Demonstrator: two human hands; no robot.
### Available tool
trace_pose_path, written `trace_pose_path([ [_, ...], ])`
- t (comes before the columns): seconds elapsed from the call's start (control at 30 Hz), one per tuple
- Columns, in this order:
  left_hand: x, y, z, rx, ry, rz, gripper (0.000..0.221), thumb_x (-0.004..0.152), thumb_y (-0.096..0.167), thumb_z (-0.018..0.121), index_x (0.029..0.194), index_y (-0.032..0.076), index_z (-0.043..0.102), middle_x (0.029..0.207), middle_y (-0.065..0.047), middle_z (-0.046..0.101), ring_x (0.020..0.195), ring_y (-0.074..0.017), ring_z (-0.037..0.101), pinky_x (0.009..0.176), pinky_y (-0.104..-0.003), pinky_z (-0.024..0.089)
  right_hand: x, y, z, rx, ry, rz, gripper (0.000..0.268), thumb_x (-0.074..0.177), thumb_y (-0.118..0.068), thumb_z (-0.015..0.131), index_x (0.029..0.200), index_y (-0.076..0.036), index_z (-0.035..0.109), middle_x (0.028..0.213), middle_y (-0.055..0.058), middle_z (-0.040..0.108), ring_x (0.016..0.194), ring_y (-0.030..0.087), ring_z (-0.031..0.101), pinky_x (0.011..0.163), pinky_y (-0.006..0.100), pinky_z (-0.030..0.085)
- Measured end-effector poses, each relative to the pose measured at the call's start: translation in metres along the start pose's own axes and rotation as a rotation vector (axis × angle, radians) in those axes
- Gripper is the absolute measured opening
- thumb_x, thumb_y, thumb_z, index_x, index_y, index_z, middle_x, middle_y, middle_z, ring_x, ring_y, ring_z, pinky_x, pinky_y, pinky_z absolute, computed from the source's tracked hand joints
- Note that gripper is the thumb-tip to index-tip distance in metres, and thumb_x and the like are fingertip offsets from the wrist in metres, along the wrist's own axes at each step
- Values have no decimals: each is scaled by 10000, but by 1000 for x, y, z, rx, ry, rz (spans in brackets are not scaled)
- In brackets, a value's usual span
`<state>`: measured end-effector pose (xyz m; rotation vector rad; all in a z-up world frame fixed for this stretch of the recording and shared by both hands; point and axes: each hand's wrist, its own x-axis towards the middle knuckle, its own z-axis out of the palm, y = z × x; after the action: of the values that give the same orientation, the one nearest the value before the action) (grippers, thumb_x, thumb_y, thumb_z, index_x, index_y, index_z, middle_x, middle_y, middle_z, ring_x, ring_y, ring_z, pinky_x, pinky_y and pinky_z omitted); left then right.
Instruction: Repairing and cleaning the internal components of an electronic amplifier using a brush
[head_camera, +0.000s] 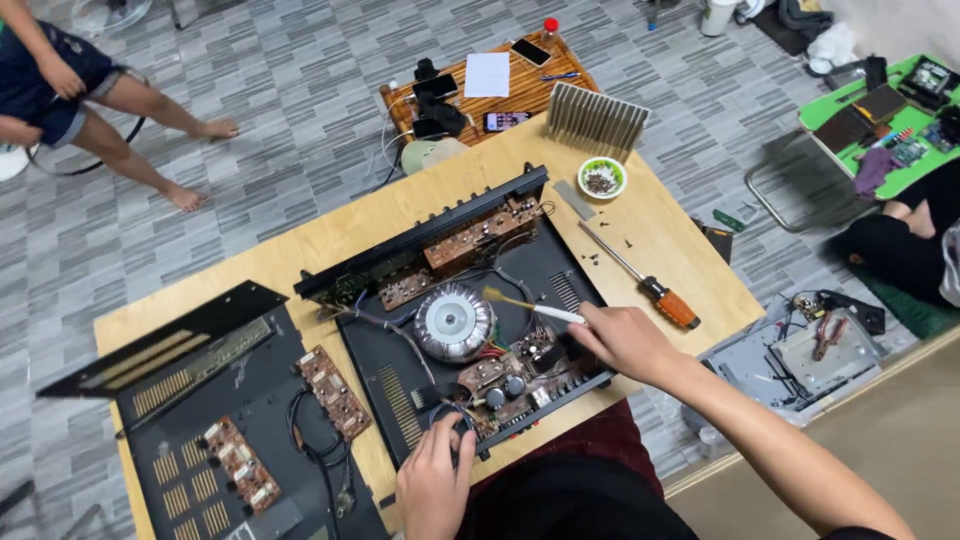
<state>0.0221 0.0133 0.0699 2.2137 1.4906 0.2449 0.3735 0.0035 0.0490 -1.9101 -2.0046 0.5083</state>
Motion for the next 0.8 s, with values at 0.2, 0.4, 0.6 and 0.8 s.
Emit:
trace_pose_path([
  [0.2, -7, 0, -5, -43, 137, 215, 294, 1007, 356, 563, 1195, 144, 639, 885, 8, 697, 863, -235, 684, 750, -379, 522, 5, 31, -21, -44, 25, 186, 367, 1051, -384, 481, 820, -164, 662, 623, -13, 645, 469, 137, 575, 382, 277, 461],
  [0.4, -5, 5, -3, -33, 85, 214, 384, 1033, 373, 534, 1257, 74, 622, 1130, -63, 736, 1008, -256, 702, 771, -408, 554, 15, 64, -57, -237, -145, 372, 502, 1109, -462, 351, 902, -78, 599, 818, 272, 700, 855, 493, 659, 767, 575, 491],
  [0.6, 12, 30, -16, -131, 28, 33, 367, 1017, 380, 535, 1266, 119, 598, 1157, -71, 732, 1045, -295, 698, 798, -447, 526, 50, 87, -33, -53, -123, 344, 549, 1116, -449, 346, 986, -26, 671, 911, 326, 702, 926, 531, 638, 816, 578, 461],
  [0.8, 18, 31, -4, -87, 107, 79, 388, 1088, 436, 406, 1233, 141, 610, 868, -90, 691, 801, -294, 728, 672, -419, 573, 70, 95, -9, 23, -23, 273, 554, 1160, -428, 377, 919, -16, 658, 830, 315, 703, 963, 535, 677, 853, 613, 518],
])
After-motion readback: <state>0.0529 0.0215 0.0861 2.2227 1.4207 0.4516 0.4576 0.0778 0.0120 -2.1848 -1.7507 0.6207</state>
